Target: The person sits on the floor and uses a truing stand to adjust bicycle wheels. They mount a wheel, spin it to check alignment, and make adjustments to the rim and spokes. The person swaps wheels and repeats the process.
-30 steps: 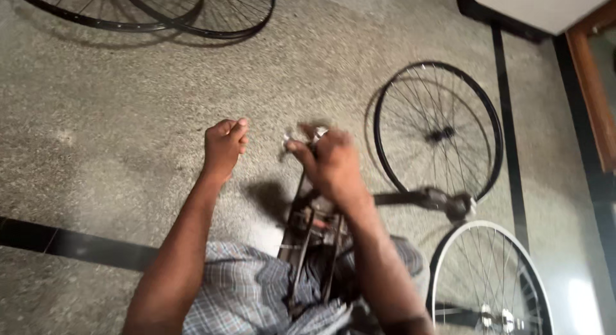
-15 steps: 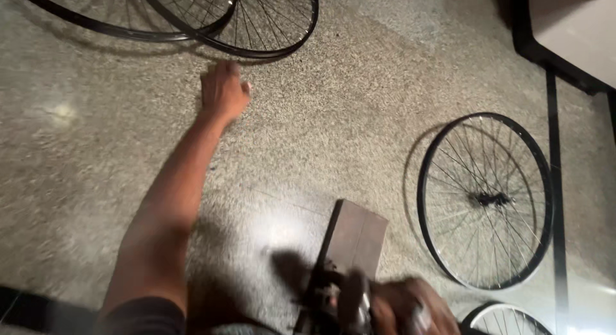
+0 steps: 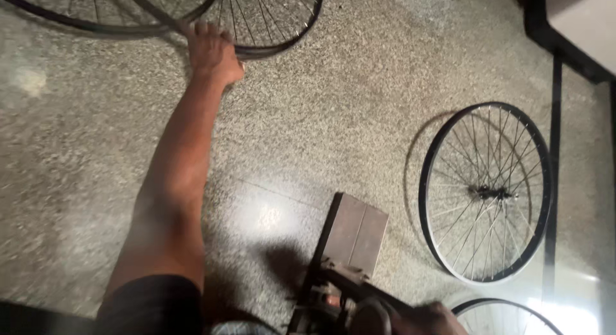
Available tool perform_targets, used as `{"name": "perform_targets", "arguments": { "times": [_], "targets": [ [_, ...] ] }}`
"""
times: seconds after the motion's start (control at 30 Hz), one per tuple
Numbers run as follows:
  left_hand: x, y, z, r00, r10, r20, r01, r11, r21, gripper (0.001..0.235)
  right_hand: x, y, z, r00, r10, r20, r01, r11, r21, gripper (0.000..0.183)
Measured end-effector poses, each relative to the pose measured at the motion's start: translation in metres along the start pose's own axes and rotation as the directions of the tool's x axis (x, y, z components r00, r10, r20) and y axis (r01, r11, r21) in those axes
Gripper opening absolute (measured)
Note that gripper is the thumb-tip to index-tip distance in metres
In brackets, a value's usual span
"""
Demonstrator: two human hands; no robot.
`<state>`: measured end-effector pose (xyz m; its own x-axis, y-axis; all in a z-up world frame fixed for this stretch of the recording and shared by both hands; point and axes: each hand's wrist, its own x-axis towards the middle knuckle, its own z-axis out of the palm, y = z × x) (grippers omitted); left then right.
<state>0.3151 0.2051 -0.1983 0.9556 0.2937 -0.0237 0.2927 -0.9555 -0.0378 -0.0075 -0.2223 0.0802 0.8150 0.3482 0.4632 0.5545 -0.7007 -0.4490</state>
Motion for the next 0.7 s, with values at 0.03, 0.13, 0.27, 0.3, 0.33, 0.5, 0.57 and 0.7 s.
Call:
{"name": "perform_targets", "arguments": {
  "times": [0.03,0.13,0.27,0.3,0.33,0.5,0.57,0.7],
  "targets": [
    [-0.021,-0.001,0.002,0.998,0.012,-0.067,-0.015,0.999,-0.047,0.070,0.001,0.001,0.000,1.000,-0.003,0.001,0.003,1.000,0.013,0.011],
    [-0.082,-0.011,0.004,0.993,0.027,-0.117,-0.032,0.999,-0.040,0.075,0.001,0.001,0.001,1.000,0.011,0.008,-0.012,0.999,0.050,0.011],
    [-0.175,-0.021,-0.005,0.963,0.037,-0.268,-0.078,0.986,-0.146,0.076,0.006,-0.002,0.009,0.988,-0.123,-0.098,0.129,0.990,0.065,0.012],
    [-0.198,-0.024,-0.006,0.993,0.021,-0.117,-0.036,0.992,-0.125,0.076,0.008,-0.002,0.012,0.986,-0.143,-0.086,0.151,0.985,0.088,0.012],
    [-0.220,-0.025,-0.006,0.999,-0.002,0.034,0.006,0.995,-0.099,0.076,0.011,-0.001,0.013,0.983,-0.166,-0.076,0.174,0.979,0.110,0.011],
    [-0.325,-0.043,0.020,0.894,-0.227,-0.387,-0.047,0.811,-0.584,0.046,0.023,-0.008,0.017,0.985,-0.155,-0.079,0.164,0.977,0.138,0.010],
    [-0.333,-0.055,0.030,0.692,-0.517,-0.504,0.062,0.738,-0.672,0.065,0.028,-0.014,0.016,0.982,-0.165,-0.093,0.177,0.973,0.149,0.010],
    [-0.350,-0.073,0.036,0.684,-0.481,0.548,0.279,-0.521,-0.806,0.030,0.029,-0.019,0.015,0.992,-0.092,-0.085,0.105,0.981,0.166,0.010]
  ]
}}
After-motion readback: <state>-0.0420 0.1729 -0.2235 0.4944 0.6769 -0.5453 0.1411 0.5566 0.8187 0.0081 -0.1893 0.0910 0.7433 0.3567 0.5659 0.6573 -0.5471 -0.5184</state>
